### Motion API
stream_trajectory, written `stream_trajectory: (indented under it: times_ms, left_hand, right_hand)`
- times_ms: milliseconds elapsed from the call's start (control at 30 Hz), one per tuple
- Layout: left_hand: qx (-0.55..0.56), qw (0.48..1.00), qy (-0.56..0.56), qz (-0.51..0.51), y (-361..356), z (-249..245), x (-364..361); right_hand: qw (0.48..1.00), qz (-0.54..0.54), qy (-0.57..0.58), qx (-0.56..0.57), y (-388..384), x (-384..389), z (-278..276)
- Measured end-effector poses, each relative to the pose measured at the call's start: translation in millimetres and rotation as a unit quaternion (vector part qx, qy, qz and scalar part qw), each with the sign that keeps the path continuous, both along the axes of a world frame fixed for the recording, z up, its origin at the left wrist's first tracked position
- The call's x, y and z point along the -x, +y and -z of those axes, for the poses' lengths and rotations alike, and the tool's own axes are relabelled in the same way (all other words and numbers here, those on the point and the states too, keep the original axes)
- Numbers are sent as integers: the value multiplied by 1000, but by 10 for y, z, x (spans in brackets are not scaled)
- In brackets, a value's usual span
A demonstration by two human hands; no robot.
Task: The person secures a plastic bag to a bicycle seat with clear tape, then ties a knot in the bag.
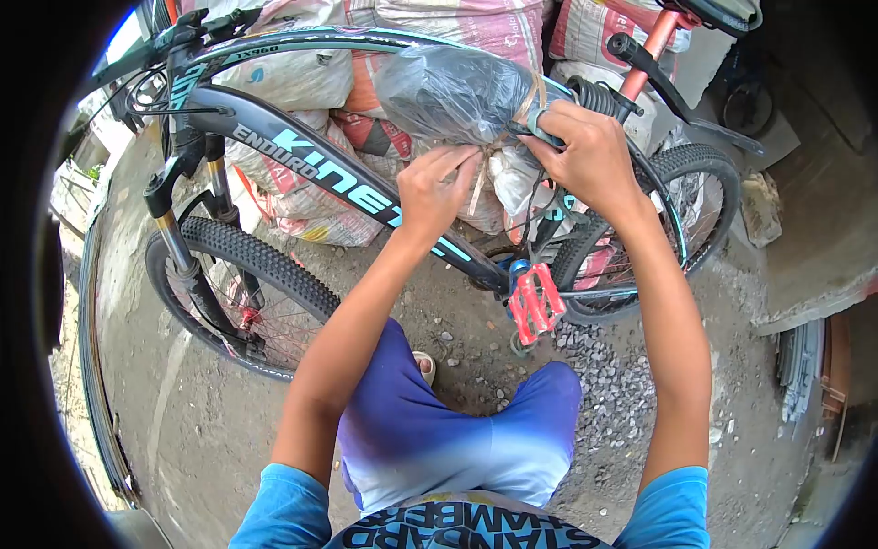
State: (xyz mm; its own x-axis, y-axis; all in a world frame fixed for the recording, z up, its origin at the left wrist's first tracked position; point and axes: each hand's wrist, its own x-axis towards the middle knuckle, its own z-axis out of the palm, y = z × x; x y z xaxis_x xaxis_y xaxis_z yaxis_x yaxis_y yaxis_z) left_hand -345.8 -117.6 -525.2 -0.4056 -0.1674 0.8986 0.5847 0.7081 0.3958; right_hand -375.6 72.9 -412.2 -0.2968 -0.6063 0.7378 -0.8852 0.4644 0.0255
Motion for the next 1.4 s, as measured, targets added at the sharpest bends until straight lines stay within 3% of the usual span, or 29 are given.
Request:
stream_trajectory:
  times_ms: [167, 200, 267, 300, 433, 567, 667, 767, 867, 900, 1033, 1167, 1267, 1400]
  left_hand:
    - [-108, 990, -72, 50, 117, 69, 13]
    - [-212, 963, -118, 117, 171, 105, 16]
    - [-407, 858, -197, 245, 319, 141, 26]
    - [-440, 826, -197, 291, 383, 145, 11]
    - [-455, 783, -258, 337, 281, 206, 19]
    - [-435, 792, -293, 313, 91, 122, -55]
    - [-240, 921, -252, 177, 59, 115, -173]
    - [-137, 956, -245, 86, 86, 37, -274]
    - [-312, 873, -307, 216, 76, 211, 27]
    - [-331, 871, -268, 246, 102, 199, 10]
    - [-554, 686, -236, 409, 302, 210, 103]
    - [-594, 648, -249, 407, 349, 229, 184]
    - [-593, 566, -239, 521, 269, 312, 182]
    - [-520, 560, -271, 585, 141, 384, 222]
  right_hand:
    - [999, 12, 19, -30, 29, 6, 4]
    - [999, 11, 12, -31, 29, 12, 0]
    - [999, 10, 0, -33, 27, 38, -14]
    - [1000, 8, -13, -27, 21, 48, -3]
    - [999, 20, -20, -44, 27, 28, -29]
    - [998, 17, -26, -49, 13, 47, -59]
    - [998, 14, -18, -53, 10, 44, -75]
    - [998, 20, -21, -57, 9, 71, -83]
    - [998, 17, -19, -59, -13, 27, -74]
    - [998, 13, -14, -60, -26, 9, -80]
    - [998, 9, -47, -52, -17, 34, -57]
    - [996, 13, -35, -80, -21, 14, -118]
    - [993, 17, -41, -107, -9, 53, -158]
    - [991, 9, -56, -123, -25, 60, -214]
